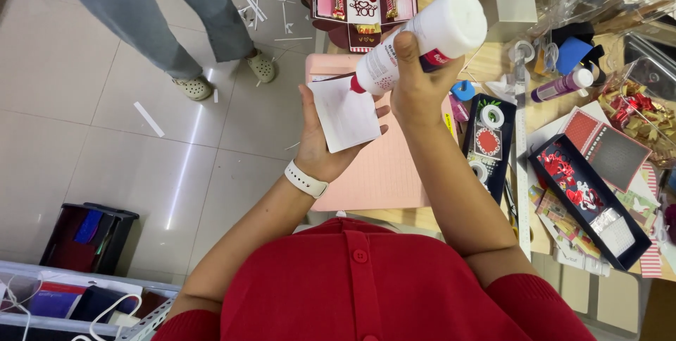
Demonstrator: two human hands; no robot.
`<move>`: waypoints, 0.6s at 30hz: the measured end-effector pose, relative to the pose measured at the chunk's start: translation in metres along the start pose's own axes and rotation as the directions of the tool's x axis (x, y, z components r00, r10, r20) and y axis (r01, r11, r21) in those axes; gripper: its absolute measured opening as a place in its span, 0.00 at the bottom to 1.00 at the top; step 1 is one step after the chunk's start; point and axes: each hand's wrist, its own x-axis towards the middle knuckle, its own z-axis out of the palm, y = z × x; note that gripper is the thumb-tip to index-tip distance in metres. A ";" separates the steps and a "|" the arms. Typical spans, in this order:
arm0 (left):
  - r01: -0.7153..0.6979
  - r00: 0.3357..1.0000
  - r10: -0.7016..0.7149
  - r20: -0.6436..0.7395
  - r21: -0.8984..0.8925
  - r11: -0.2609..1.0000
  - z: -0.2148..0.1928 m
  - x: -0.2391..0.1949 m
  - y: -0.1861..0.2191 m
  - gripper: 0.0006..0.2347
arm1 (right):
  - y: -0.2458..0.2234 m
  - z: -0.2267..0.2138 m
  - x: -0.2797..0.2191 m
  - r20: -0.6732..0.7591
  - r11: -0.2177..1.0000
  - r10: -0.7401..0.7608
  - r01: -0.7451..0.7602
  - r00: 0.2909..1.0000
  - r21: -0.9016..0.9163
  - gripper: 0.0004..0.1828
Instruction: Decorating a small striped paper box by gluing small paper hearts onto its surface as part of a paper crafting project.
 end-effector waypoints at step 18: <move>-0.011 0.997 0.013 -0.072 0.035 0.999 0.012 0.006 -0.004 0.43 | -0.018 -0.024 0.012 0.124 0.997 -0.030 0.021 0.992 0.068 0.25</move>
